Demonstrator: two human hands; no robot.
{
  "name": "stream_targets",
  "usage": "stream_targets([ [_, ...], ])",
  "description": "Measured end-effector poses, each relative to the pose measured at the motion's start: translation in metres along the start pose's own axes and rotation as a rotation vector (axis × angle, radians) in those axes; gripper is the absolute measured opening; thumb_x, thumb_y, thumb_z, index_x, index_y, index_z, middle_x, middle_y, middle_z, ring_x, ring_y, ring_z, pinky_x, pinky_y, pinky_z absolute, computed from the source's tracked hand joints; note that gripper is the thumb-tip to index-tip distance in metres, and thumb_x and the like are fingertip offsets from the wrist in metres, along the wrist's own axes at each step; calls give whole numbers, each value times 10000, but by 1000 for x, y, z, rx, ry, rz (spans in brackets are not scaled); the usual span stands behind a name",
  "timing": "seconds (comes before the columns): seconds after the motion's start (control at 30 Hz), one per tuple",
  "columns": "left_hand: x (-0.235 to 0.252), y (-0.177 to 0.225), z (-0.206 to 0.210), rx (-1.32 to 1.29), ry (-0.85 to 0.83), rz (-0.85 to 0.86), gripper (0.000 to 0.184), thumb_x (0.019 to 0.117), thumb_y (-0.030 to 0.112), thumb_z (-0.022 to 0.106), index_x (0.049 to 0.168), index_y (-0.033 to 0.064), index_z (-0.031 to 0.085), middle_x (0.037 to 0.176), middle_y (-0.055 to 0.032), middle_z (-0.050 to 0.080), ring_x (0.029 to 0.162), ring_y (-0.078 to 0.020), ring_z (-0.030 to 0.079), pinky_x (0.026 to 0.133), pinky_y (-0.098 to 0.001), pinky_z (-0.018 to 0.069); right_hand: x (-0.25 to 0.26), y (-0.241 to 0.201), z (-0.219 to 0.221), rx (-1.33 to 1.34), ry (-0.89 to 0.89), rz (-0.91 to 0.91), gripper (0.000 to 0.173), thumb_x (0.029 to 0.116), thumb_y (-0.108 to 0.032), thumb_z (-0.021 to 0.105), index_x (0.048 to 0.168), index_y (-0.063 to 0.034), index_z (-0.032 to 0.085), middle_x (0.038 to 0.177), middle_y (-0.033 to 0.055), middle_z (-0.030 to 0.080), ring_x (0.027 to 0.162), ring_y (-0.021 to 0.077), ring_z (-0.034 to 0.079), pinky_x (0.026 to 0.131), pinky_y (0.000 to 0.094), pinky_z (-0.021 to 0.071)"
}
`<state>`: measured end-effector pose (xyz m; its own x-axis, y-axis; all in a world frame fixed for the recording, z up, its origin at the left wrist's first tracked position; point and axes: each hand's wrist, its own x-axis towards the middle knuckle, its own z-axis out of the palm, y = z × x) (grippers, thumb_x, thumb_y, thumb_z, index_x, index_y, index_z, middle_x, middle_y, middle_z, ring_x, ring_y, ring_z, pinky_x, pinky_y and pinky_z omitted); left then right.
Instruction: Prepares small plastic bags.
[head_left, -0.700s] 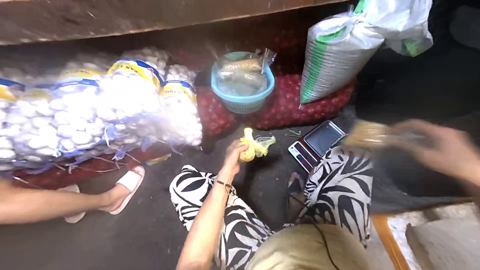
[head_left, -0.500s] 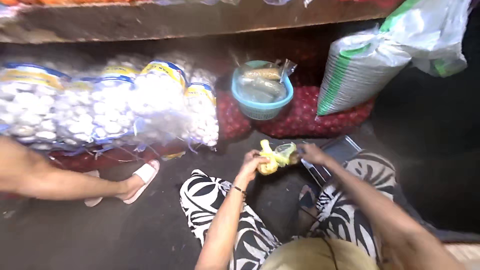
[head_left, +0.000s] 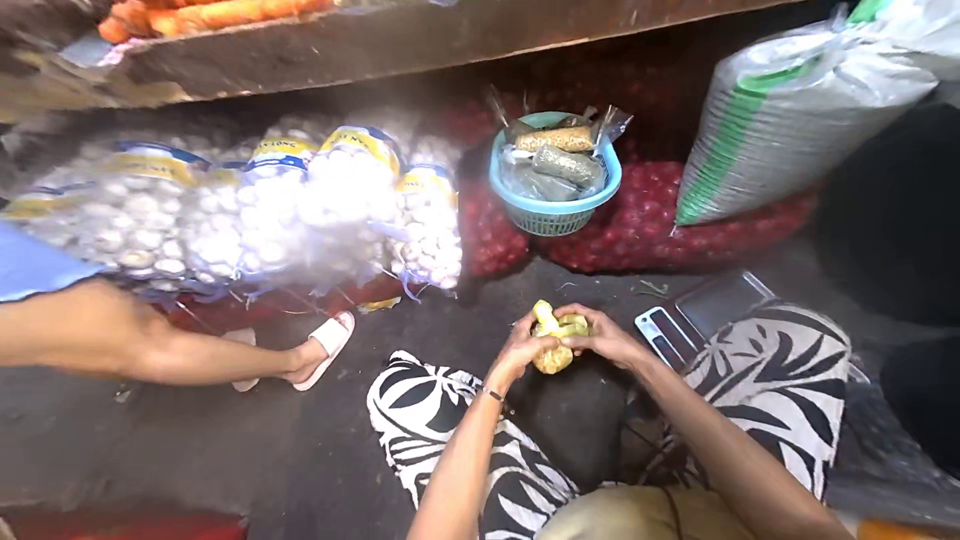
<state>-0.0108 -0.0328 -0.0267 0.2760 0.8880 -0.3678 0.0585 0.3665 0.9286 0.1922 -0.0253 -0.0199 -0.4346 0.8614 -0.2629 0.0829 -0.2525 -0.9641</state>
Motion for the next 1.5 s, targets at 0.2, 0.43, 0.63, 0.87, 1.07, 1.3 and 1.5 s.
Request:
stream_targets([
  [0.2,3,17,2,95,10,393,395,768,80,781,1135,-16,671,1068,-84,712,970,-133,682,873,-315,576,-1,-39,-13,-141,76,-28,306,869,-3,736,1160,-2,643,1009,95,694,699,120,651,624,286,573],
  [0.43,5,14,11,569,-33,471,426,773,206,874,1083,-26,695,1048,-154,717,959,-232,697,902,-419,569,-7,-42,-17,-310,50,-36,191,959,-74,638,1140,-16,658,970,94,676,713,123,630,634,303,542],
  [0.63,-4,7,28,400,5,458,211,893,198,739,963,0,720,846,-84,713,783,-123,678,772,-328,562,-9,-26,-25,-67,170,-190,101,894,11,645,993,-6,653,867,18,679,746,72,657,709,265,576],
  [0.87,-1,1,24,615,11,588,234,976,174,640,1029,-23,755,1012,-159,753,941,-236,730,899,-420,575,-10,-23,-46,-107,389,-210,93,869,42,679,959,21,672,891,45,686,770,74,656,723,258,575],
  [1.07,2,4,30,739,-60,537,274,987,161,601,1158,-37,683,1008,-206,726,914,-325,721,854,-495,573,-24,-34,-63,-31,634,-309,108,854,80,680,910,-12,670,827,19,710,715,66,675,672,248,589],
  [1.3,1,4,8,688,-135,352,218,974,139,652,1045,-63,696,939,-188,711,880,-278,699,865,-436,564,-63,-60,-127,114,1078,-499,160,882,87,634,946,-57,606,807,-27,693,681,77,672,651,290,610],
  [1.5,5,-9,3,1086,-474,-119,246,928,181,727,1117,24,732,1076,-198,728,1063,-384,682,960,-609,508,-93,-89,-113,193,648,-583,133,819,-122,779,890,-219,721,816,-68,740,687,48,688,641,243,609],
])
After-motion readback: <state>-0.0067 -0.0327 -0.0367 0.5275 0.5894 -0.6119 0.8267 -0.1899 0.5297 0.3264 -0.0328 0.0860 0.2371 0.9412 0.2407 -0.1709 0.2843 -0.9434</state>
